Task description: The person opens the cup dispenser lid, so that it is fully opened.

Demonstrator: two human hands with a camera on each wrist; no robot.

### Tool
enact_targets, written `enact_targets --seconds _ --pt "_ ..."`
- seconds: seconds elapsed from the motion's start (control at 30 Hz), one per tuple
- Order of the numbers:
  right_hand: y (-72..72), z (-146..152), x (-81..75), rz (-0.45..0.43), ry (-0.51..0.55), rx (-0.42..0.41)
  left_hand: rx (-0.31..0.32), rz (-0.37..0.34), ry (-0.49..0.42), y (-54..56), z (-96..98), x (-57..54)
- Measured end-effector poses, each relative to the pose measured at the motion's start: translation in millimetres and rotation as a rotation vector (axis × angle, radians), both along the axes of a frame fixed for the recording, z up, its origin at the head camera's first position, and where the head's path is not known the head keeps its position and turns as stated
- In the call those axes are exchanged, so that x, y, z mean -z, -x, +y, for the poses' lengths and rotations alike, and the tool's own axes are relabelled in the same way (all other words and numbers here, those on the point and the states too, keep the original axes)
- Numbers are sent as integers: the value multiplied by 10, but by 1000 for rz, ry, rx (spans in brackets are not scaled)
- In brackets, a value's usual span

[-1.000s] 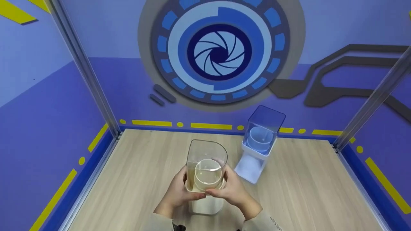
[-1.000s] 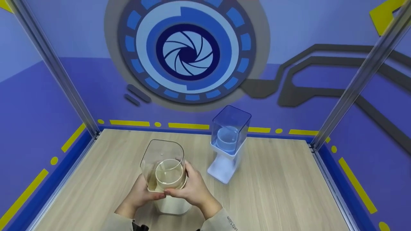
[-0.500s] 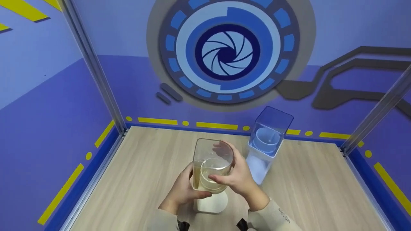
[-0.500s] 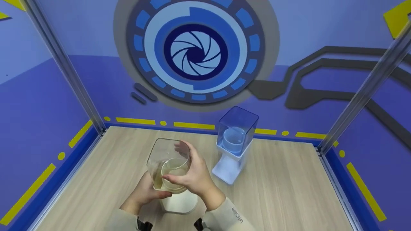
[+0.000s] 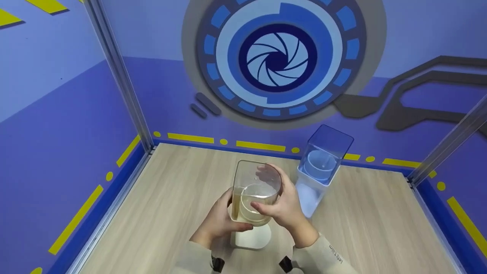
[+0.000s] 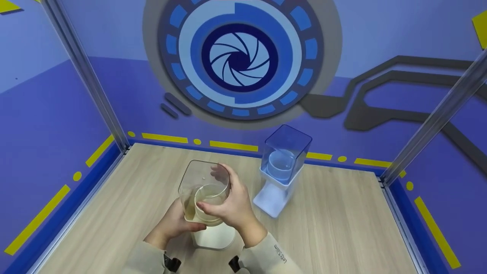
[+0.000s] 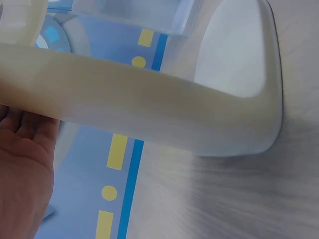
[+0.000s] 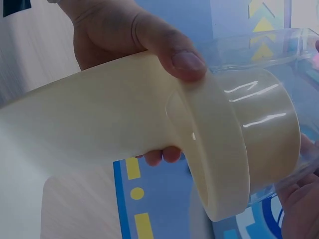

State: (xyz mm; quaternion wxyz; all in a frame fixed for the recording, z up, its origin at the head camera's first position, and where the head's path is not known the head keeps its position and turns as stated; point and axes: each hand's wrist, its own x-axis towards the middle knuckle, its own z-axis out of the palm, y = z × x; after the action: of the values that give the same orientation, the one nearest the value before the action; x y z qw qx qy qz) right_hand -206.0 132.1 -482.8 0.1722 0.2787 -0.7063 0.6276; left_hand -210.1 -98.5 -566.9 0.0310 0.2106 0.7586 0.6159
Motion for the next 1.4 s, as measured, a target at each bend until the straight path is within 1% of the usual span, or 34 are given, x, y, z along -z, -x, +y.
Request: enact_targets --seconds 0.1,0.2,0.4,0.57,0.7,0.9,1.0,1.13,1.3,1.4 --pt "4 -5 9 -15 -7 6 4 3 5 -3 -11 16" --pt "5 -10 16 -8 0 14 8 8 14 0 -12 21" --pt "-15 -6 28 61 21 46 21 -6 14 -3 15 10" --pt "-14 12 38 110 24 44 17 -29 14 -25 35 -1" --pt "19 16 47 114 42 30 17 -22 16 -19 35 -4" --pt "45 -31 56 79 68 9 27 -19 0 -14 -7 44" --pt "66 -48 63 88 70 0 11 -27 5 -18 -26 44" --pt "88 -54 61 120 73 -1 -5 -27 25 -20 -35 20" --pt "81 -52 47 143 77 5 -3 -23 23 -21 -26 -3" --pt "70 -55 38 141 76 5 2 -14 21 -21 -28 -5"
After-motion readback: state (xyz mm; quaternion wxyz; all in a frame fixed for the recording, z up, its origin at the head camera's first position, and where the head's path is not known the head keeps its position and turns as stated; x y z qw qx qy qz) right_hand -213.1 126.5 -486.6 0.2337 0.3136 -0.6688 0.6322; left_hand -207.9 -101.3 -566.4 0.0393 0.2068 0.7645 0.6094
